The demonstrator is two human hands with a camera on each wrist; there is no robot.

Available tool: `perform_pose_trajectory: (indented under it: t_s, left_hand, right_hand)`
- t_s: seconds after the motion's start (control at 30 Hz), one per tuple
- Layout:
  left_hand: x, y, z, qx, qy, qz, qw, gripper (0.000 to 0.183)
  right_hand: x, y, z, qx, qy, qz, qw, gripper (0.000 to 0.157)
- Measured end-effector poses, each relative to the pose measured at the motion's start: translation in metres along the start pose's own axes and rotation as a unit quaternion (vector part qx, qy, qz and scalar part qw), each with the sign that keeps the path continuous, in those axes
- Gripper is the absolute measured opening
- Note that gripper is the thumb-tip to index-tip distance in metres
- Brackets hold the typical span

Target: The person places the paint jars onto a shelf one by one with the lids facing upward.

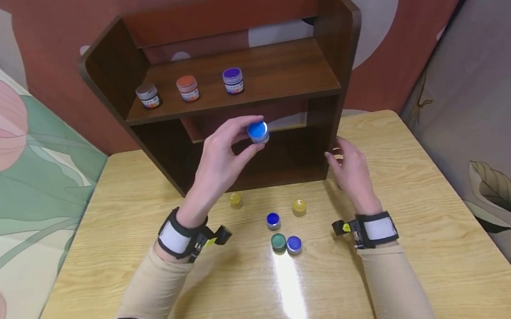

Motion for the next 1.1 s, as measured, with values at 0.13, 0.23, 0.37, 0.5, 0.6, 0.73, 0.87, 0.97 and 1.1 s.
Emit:
perform_pose_trajectory:
  t_s: [0.13, 0.23, 0.37, 0.5, 0.6, 0.73, 0.87, 0.97, 1.1]
  left_hand:
    - [0.001, -0.004, -0.002, 0.001, 0.000, 0.000, 1.0000, 0.050]
    - [0.001, -0.006, -0.003, 0.003, -0.004, -0.002, 1.0000, 0.049]
    - [0.000, -0.008, -0.003, 0.009, -0.010, -0.007, 0.9999, 0.050]
    - [-0.001, -0.010, -0.004, 0.025, -0.013, -0.018, 0.9994, 0.050]
    - [-0.002, -0.013, -0.005, 0.035, -0.017, -0.028, 0.9989, 0.050]
    - [-0.002, -0.017, -0.007, 0.043, -0.019, -0.035, 0.9983, 0.052]
    - [-0.001, -0.021, -0.009, 0.052, -0.021, -0.043, 0.9975, 0.052]
    - [-0.001, -0.023, -0.010, 0.053, -0.024, -0.050, 0.9971, 0.050]
    - [0.000, -0.025, -0.010, 0.049, -0.023, -0.054, 0.9971, 0.048]
  right_hand:
    - [0.000, 0.000, 0.000, 0.002, 0.000, 0.000, 1.000, 0.036]
    - [0.000, 0.000, 0.000, 0.003, -0.002, -0.001, 1.000, 0.037]
    - [0.000, 0.000, 0.000, 0.003, -0.001, 0.000, 1.000, 0.036]
    - [0.000, 0.000, 0.000, 0.006, -0.001, 0.001, 1.000, 0.036]
    - [0.001, 0.000, 0.000, 0.006, -0.001, 0.002, 1.000, 0.037]
    - [0.000, 0.000, 0.000, 0.002, -0.001, 0.001, 1.000, 0.037]
    - [-0.001, 0.000, 0.001, -0.004, -0.003, -0.001, 1.000, 0.036]
    - [-0.001, 0.000, 0.001, -0.007, -0.006, -0.002, 1.000, 0.035]
    - [-0.001, 0.001, 0.001, -0.006, -0.009, 0.000, 1.000, 0.035]
Point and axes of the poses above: each hand's wrist, its own y-axis away from the middle knuckle, its own x-axis out of the palm, z = x × y, the point moved 2 cm from there along -y, towards the middle knuckle, and after that the axes turned 11 degrees about z, right-handed, at the moved point
